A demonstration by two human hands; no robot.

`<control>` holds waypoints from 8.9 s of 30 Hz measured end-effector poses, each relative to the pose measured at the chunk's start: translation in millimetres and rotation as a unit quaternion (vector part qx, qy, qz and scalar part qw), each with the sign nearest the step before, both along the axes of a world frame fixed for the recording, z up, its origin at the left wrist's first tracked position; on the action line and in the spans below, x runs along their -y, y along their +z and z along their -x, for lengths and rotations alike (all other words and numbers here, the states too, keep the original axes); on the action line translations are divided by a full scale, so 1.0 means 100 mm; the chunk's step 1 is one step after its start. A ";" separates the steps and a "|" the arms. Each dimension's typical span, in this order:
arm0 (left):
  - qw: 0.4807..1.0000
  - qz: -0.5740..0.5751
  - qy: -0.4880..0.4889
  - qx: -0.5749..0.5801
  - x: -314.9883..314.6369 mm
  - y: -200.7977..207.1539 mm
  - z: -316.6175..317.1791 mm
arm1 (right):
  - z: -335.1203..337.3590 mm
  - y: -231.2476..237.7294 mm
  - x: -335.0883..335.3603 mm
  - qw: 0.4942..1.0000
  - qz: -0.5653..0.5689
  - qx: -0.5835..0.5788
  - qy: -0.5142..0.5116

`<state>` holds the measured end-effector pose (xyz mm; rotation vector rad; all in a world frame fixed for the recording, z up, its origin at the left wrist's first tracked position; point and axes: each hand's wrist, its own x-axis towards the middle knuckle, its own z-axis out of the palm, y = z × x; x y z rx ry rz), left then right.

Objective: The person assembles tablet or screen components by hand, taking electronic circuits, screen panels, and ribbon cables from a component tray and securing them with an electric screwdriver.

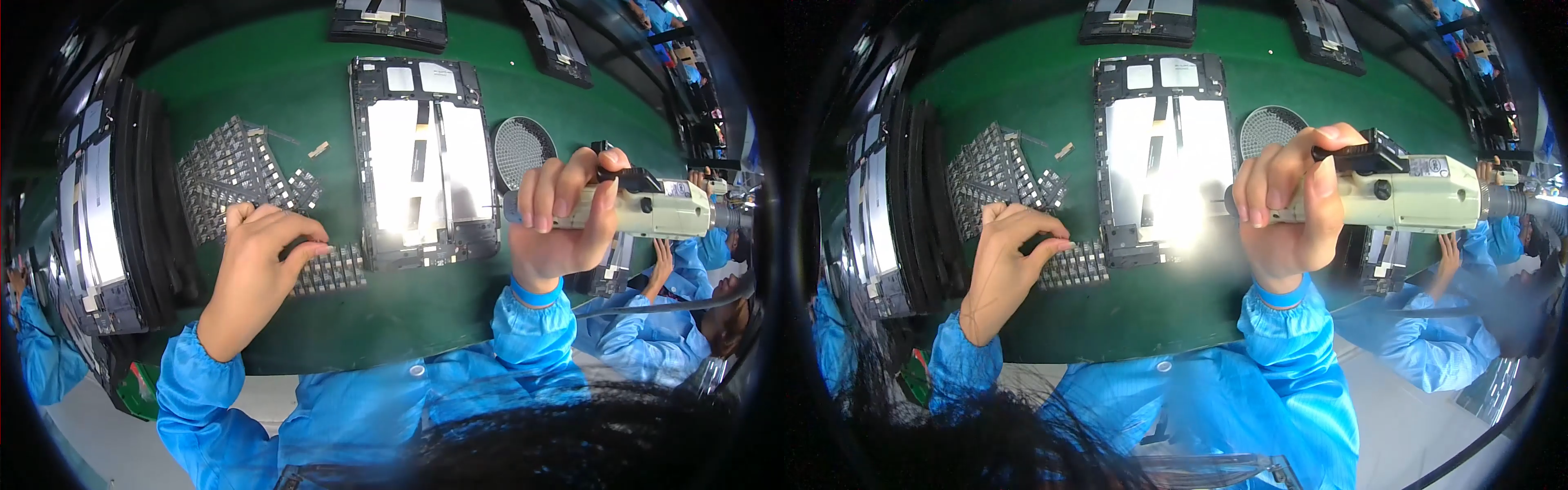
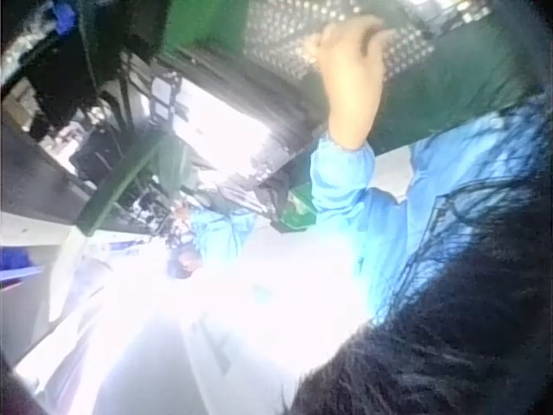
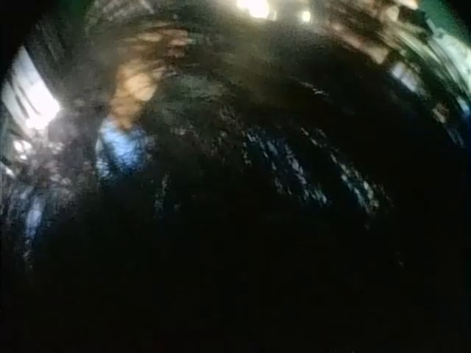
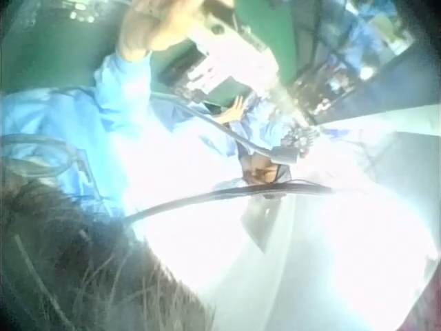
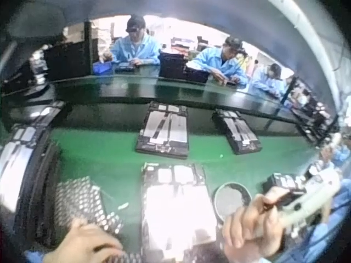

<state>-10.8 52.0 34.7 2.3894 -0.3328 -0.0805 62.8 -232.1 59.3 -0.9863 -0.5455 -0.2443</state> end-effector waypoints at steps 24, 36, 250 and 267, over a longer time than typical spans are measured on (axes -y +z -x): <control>0.939 0.278 0.092 -0.181 0.42 -0.08 -0.26 | 0.00 -0.07 -0.67 0.996 0.036 -0.051 0.063; 0.880 0.358 0.093 -0.297 0.33 -0.18 -0.35 | 0.05 -0.22 -0.95 0.985 0.083 -0.149 0.018; 0.800 0.462 0.312 -0.221 0.89 -0.01 0.23 | -0.33 -0.42 0.98 0.977 0.007 -0.119 -0.178; 0.984 0.082 0.128 -0.092 0.55 0.13 0.05 | -0.25 -0.52 0.99 0.971 0.036 -0.146 -0.186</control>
